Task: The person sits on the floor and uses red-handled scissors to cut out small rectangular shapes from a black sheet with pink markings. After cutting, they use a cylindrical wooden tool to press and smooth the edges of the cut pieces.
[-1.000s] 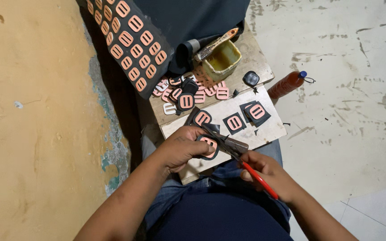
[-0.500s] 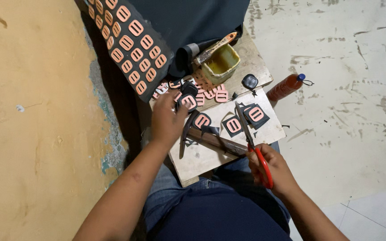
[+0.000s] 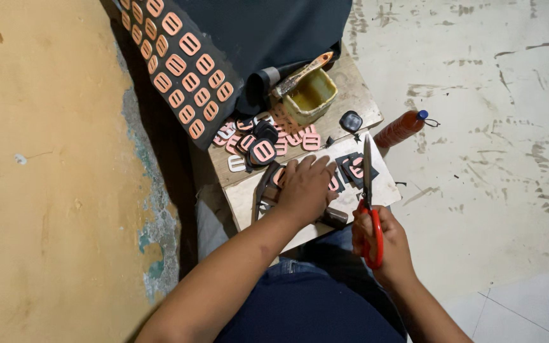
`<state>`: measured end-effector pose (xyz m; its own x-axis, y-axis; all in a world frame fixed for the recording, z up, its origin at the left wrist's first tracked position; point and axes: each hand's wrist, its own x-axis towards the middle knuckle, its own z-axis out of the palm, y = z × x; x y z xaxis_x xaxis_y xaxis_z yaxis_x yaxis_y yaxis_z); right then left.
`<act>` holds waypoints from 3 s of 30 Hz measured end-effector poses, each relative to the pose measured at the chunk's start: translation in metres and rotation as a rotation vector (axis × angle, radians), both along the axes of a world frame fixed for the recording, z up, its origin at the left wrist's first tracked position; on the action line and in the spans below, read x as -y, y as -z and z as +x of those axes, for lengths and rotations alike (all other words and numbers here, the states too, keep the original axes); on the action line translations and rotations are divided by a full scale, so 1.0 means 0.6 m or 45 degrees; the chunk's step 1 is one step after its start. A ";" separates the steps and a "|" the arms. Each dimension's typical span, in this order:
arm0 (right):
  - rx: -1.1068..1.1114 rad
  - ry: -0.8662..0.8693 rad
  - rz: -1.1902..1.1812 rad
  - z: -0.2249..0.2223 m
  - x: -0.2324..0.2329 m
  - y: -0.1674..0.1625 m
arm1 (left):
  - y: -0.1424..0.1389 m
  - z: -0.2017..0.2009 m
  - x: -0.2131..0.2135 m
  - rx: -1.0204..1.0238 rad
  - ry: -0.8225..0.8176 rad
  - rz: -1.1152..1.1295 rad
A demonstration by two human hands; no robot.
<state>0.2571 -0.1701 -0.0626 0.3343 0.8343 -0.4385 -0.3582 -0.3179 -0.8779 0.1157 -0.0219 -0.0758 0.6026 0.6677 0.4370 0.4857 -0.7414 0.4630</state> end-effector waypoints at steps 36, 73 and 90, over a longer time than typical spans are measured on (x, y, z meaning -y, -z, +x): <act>0.249 -0.613 0.127 -0.049 -0.017 -0.035 | -0.081 -0.070 0.050 1.292 -0.181 -2.057; 0.134 -0.599 -0.260 0.007 0.025 -0.028 | -0.084 -0.129 -0.024 0.564 0.111 -1.801; 0.117 -0.789 0.062 -0.027 0.003 -0.008 | -0.072 -0.103 0.032 1.031 -0.099 -1.675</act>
<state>0.2406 -0.1720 -0.0579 -0.1832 0.9036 -0.3873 -0.0425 -0.4009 -0.9151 0.0537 -0.0410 -0.0326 0.4498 0.8472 -0.2828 -0.1918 0.4009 0.8958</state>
